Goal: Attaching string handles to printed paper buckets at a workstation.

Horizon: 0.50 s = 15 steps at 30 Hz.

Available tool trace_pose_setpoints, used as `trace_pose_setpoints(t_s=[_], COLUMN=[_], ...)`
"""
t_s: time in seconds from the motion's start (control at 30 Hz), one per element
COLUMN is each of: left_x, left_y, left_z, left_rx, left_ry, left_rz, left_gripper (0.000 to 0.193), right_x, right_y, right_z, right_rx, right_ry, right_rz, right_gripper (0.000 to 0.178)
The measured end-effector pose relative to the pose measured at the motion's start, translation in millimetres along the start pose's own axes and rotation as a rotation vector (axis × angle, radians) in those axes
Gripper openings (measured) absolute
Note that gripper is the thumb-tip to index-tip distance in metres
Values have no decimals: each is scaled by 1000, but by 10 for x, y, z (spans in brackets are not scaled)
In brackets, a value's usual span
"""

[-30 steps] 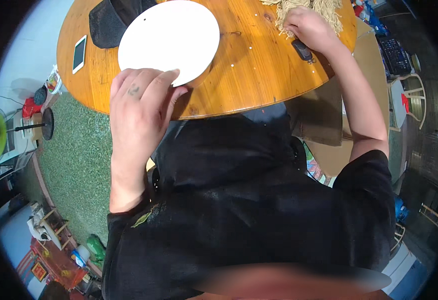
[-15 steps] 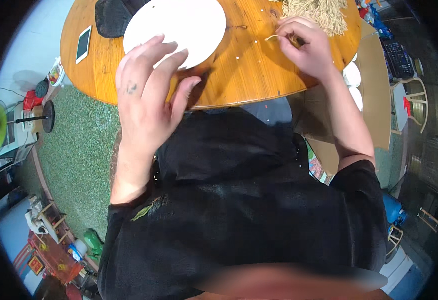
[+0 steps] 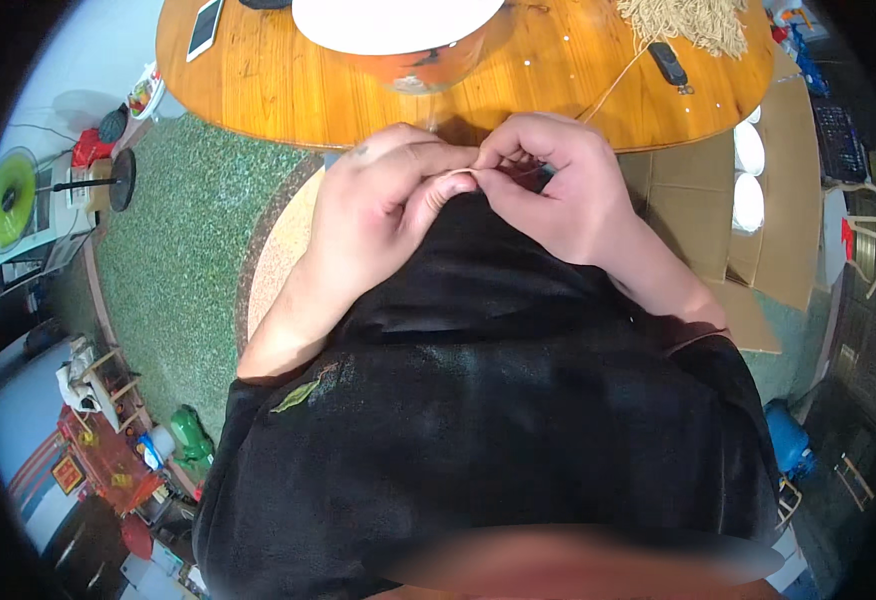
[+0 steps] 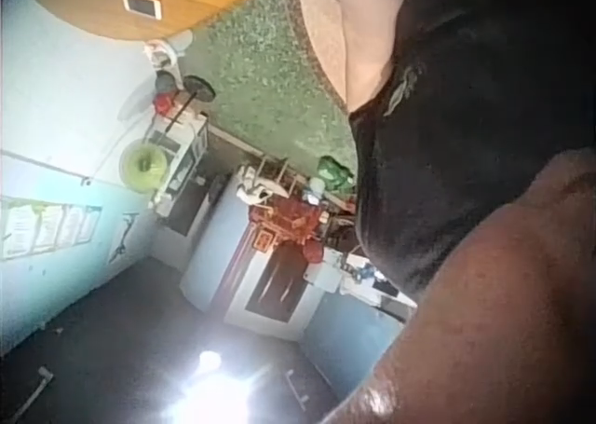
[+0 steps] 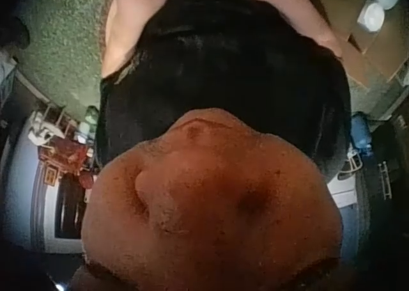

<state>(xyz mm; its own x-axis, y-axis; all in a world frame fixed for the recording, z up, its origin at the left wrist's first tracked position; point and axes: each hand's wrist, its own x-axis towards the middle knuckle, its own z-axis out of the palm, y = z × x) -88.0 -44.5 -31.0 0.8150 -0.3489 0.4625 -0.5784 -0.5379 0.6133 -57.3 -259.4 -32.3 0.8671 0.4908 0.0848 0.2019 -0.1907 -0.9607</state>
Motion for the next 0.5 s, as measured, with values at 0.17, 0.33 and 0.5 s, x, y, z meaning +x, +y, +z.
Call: trace_pose_setpoints(t_s=[0.17, 0.33, 0.5], left_x=[-122, -201, -190], left_y=[-46, -63, -175], left_z=[52, 142, 144], left_rx=[-123, -290, -668], left_ry=[99, 107, 100], left_rz=[-155, -280, -330], left_gripper=[15, 23, 42], right_x=[-61, -82, 24], right_y=[60, 159, 201], right_z=[50, 116, 96], right_rx=[7, 9, 109], right_ry=[-33, -41, -35], right_rz=[-6, -50, 7], right_gripper=[7, 7, 7])
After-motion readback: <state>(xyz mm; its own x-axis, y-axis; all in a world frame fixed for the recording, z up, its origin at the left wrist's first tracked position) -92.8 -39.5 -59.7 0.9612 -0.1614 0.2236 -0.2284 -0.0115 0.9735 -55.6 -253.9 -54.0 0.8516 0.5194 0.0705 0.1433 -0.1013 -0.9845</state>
